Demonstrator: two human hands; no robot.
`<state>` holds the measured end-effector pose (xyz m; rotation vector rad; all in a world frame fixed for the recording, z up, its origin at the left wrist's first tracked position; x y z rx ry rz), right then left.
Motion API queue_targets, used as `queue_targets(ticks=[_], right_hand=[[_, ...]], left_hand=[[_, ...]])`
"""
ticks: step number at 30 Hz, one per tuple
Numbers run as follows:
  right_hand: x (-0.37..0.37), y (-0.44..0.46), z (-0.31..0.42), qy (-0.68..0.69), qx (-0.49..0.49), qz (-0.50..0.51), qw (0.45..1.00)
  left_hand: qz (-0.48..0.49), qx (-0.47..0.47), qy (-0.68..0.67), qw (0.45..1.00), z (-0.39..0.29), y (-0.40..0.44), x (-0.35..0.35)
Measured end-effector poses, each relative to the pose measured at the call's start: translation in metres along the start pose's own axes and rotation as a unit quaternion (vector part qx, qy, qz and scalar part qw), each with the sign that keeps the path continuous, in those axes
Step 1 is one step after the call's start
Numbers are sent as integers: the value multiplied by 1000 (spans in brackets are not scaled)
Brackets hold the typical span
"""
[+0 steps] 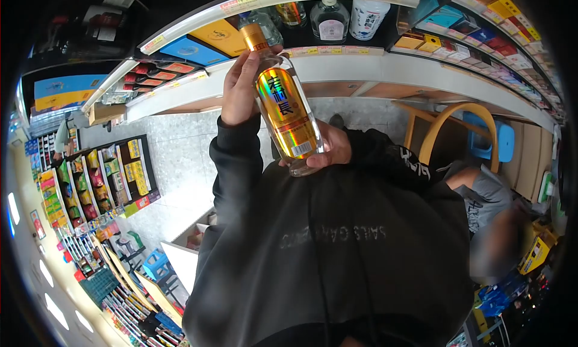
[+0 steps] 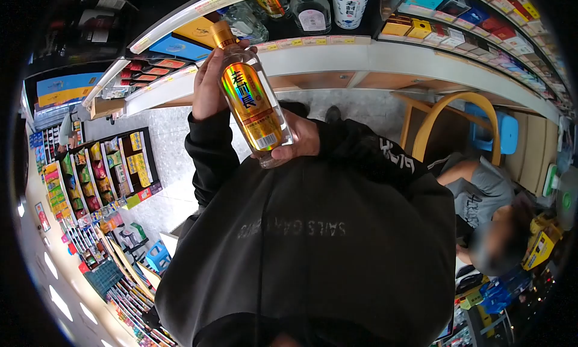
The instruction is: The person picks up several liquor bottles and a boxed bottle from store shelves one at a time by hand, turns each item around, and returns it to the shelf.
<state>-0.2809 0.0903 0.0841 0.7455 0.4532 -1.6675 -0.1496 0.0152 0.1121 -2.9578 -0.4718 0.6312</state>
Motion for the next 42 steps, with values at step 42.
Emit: queue_targets(ticks=[42], right_hand=[[-4, 11, -10, -82, 11, 24, 996]], left_hand=[[6, 25, -23, 999, 1, -5, 17]])
Point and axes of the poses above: each hand's wrist, its own y-axis towards the middle knuckle, its own x-axis out of the back of the hand, z = x × y, the point moved 9 cm from there along y, towards the middle knuckle, and after that the axes turned 2 degrees about -z, right-handed, at the moved point
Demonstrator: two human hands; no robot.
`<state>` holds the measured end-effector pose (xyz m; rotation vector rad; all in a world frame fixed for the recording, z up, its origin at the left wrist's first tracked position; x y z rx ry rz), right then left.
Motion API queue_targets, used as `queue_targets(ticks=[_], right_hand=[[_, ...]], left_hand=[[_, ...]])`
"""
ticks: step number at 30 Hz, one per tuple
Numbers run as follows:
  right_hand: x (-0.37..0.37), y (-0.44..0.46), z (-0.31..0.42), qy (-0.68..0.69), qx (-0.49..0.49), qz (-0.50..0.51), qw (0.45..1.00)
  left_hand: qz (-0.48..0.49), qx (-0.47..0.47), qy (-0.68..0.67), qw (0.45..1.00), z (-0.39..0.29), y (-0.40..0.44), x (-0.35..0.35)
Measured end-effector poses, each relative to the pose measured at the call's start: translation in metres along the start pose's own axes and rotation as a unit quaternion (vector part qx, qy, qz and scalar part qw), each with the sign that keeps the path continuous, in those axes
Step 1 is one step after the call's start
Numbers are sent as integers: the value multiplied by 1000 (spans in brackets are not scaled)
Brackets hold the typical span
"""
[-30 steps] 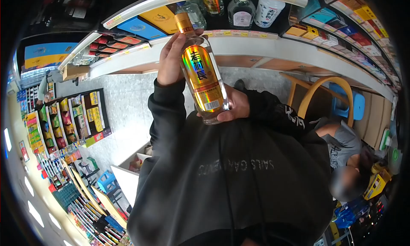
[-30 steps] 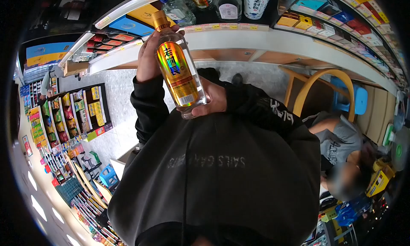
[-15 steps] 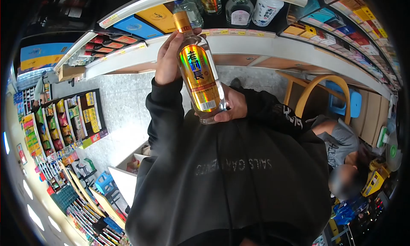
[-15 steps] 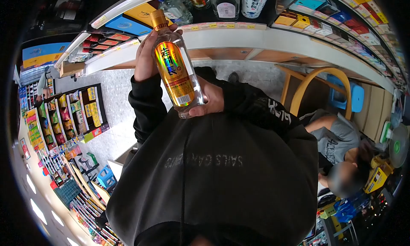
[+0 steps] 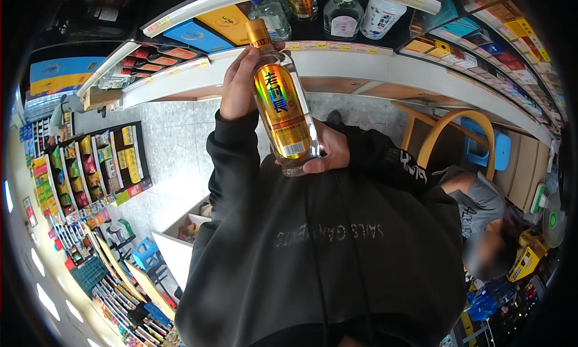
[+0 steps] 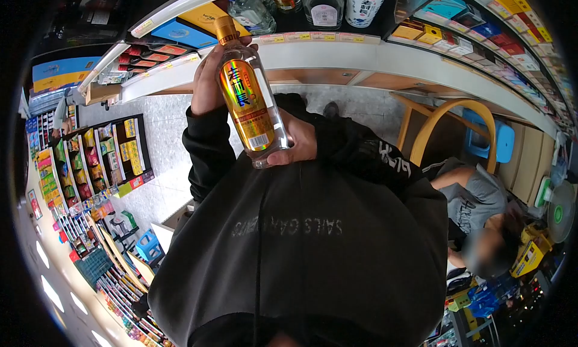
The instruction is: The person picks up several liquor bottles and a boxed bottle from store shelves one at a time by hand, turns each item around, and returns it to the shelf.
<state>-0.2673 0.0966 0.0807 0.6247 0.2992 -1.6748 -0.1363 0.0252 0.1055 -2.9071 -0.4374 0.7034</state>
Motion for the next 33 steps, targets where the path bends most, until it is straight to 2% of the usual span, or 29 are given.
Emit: queue_targets(ticks=[8, 13, 23, 32, 33], right_hand=[[-9, 6, 7, 48, -18, 37, 998], [-1, 1, 1, 42, -37, -4, 998], [2, -2, 1, 57, -32, 6, 998], [4, -4, -2, 70, -20, 35, 997], [5, -6, 1, 64, -35, 28, 997]], left_hand=[[14, 15, -7, 1000, -1, 0, -2], [8, 15, -1, 1000, 3, 2, -3], [-1, 16, -8, 1000, 6, 5, -5], [-21, 67, -83, 994, 13, 5, -13], [30, 77, -108, 991, 15, 6, -20]])
Point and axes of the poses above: each hand's wrist, its own y-axis towards the middle knuckle, its own x-axis out of the back of the hand, z = x × y, the point moved 9 cm from there along y, towards the middle knuckle, and after that the axes turned 2 degrees about -z, right-handed, at the moved point
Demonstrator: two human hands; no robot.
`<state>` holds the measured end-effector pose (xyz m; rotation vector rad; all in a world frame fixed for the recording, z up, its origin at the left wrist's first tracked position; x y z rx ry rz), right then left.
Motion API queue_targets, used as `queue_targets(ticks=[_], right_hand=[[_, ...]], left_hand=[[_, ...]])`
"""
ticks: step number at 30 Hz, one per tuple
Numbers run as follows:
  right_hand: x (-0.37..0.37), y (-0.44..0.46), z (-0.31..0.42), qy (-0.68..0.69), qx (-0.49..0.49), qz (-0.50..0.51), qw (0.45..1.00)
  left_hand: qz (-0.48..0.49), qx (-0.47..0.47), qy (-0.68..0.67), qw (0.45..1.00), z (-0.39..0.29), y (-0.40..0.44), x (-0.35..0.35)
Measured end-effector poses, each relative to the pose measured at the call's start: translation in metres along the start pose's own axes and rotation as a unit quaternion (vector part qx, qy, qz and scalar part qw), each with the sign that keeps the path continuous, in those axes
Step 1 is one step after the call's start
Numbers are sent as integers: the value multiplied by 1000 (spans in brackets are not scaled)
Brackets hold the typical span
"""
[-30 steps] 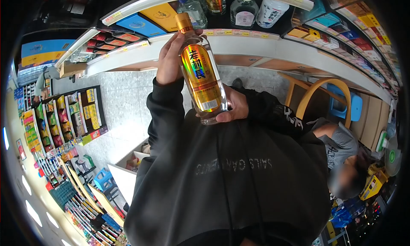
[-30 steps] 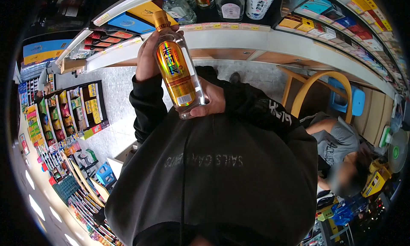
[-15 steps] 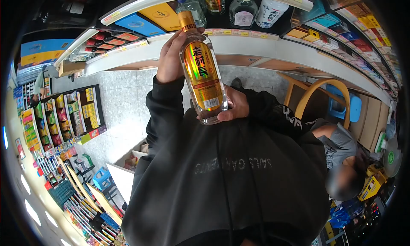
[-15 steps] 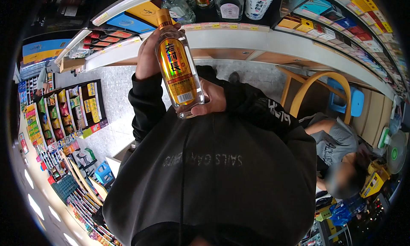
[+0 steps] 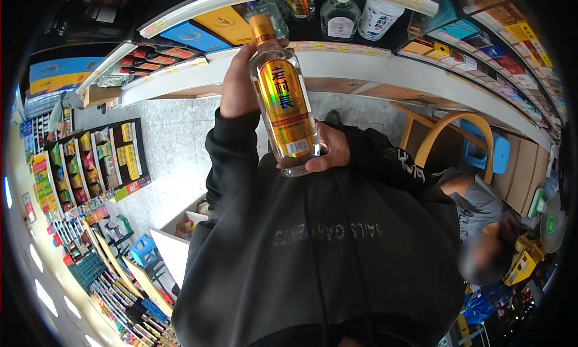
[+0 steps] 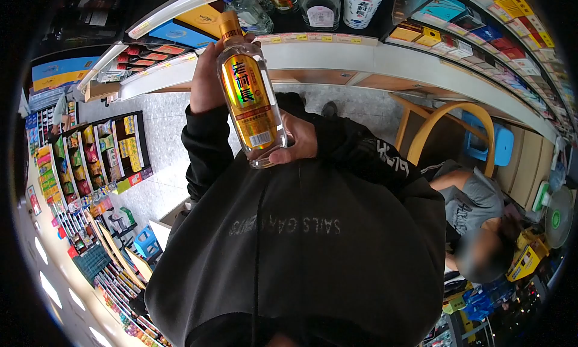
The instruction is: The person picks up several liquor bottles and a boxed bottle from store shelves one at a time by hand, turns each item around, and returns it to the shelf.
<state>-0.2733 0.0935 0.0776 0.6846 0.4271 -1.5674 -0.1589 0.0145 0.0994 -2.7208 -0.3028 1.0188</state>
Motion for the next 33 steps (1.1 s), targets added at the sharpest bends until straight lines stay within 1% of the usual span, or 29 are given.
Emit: queue_targets(ticks=[1, 2, 4, 5, 6, 7, 8, 9, 10, 12, 14, 16, 20, 23, 25, 31, 32, 33], right_hand=[[0, -2, 0, -5, -14, -8, 1000], [-1, -4, 0, -5, -14, -7, 1000], [3, -6, -1, 20, -7, -34, 999], [3, -6, -2, 19, -7, -33, 999], [4, -6, -2, 2, -1, -34, 999], [5, -6, -1, -15, 5, -36, 999], [4, -5, -1, -16, 5, -35, 999], [1, -3, 1, 6, 10, -24, 1000], [-2, -3, 2, 28, 15, -13, 999], [0, -4, -1, 37, 19, -20, 999], [2, -4, -2, 46, 22, -27, 998], [-3, -3, -2, 50, 20, 0, 999], [-4, -3, -3, 57, 17, 4, 998], [-4, 0, -7, 65, 23, 9, 998], [-4, 1, -6, 66, 45, 17, 997], [-4, 2, -8, 70, 44, 14, 996], [-3, 2, -7, 69, 43, 14, 997], [0, 1, -11, 46, 11, 8, 999]], left_hand=[[52, 15, -22, 998, 4, 0, -7], [52, 14, -21, 998, 6, 1, -6], [62, -1, -67, 996, 9, 2, -11], [-19, -2, -72, 997, 14, 6, -4], [-19, -2, -71, 997, 19, 8, -4], [57, 38, -181, 981, 31, 10, -13], [132, 78, -286, 946, 41, 12, -21], [246, 112, -342, 900, 49, 14, -32], [247, 113, -341, 900, 57, 18, -33], [388, 115, -434, 805, 53, 6, -51], [389, 120, -427, 808, 53, 6, -50], [384, 125, -426, 809, 53, 5, -49], [379, 124, -410, 820, 51, 2, -50], [360, 119, -408, 831, 51, 1, -48], [343, 116, -410, 837, 52, 2, -45], [324, 116, -410, 845, 53, 1, -41], [324, 116, -411, 844, 50, 0, -41], [298, 123, -387, 864, 51, 2, -37]])
Point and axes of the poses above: each hand's wrist, its own y-axis towards the middle knuckle, its own x-axis out of the back of the hand, z = x × y, the point moved 9 cm from there along y, towards the middle knuckle, and after that the axes turned 2 degrees about -z, right-handed, at the moved point
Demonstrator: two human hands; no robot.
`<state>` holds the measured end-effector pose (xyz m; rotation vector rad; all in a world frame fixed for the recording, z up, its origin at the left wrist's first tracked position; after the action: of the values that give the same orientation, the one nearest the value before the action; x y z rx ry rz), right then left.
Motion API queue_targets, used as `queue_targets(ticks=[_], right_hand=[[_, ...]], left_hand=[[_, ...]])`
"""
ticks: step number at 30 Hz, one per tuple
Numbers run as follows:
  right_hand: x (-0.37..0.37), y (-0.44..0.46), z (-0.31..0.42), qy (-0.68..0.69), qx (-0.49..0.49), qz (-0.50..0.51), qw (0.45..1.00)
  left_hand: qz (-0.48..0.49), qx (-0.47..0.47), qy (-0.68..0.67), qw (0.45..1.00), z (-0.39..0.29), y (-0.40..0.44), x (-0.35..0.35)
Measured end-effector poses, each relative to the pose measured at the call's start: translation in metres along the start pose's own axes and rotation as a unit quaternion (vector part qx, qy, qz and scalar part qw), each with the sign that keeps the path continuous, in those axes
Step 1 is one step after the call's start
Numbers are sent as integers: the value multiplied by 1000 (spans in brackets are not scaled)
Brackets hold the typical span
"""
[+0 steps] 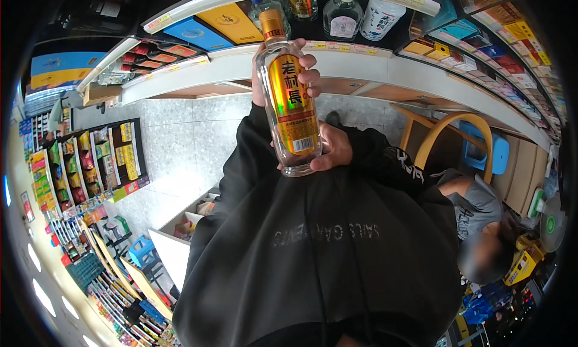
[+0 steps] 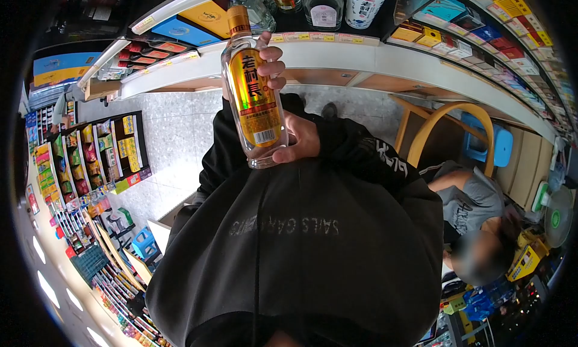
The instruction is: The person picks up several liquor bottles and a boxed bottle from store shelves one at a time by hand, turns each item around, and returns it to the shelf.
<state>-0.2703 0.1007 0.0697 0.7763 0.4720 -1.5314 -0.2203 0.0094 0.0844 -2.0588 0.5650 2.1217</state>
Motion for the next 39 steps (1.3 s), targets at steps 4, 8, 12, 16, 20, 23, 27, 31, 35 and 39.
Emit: queue_targets(ticks=[4, 8, 12, 16, 20, 23, 27, 31, 35, 39], right_hand=[[7, 1, -4, -4, -11, -47, 999], [44, -3, 3, -141, 50, -198, 969], [15, -1, 28, -40, 20, -178, 983], [4, -4, 9, 115, -21, -80, 990], [-2, -4, 11, 231, 12, -16, 973], [2, -6, 8, 275, 30, -4, 961], [3, -5, 8, 276, 36, 6, 960], [6, -4, 13, 198, 2, -44, 979], [9, -4, 7, 216, 12, -2, 976], [-3, -5, 12, 375, 50, 141, 915]], left_hand=[[-284, -31, 279, 917, -25, -19, 16], [-337, -114, 530, 770, -54, -32, 3], [-333, -116, 683, 640, -51, -42, -31], [-314, -55, 678, 662, -47, -38, -40], [-298, -89, 598, 739, -47, -32, -31], [-272, -94, 560, 777, -43, -29, -30], [-252, -114, 524, 806, -39, -24, -35], [-252, -100, 540, 797, -39, -26, -37], [-248, -122, 527, 803, -42, -30, -33], [-224, -112, 524, 814, -36, -26, -42]])
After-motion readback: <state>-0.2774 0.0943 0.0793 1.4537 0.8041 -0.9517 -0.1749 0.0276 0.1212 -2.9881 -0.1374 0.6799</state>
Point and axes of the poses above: each hand's wrist, its own y-axis towards the middle knuckle, its own x-axis out of the back of the hand, z = x × y, the point moved 9 cm from there along y, towards the middle knuckle, and after that the axes turned 2 degrees about -z, right-handed, at the moved point
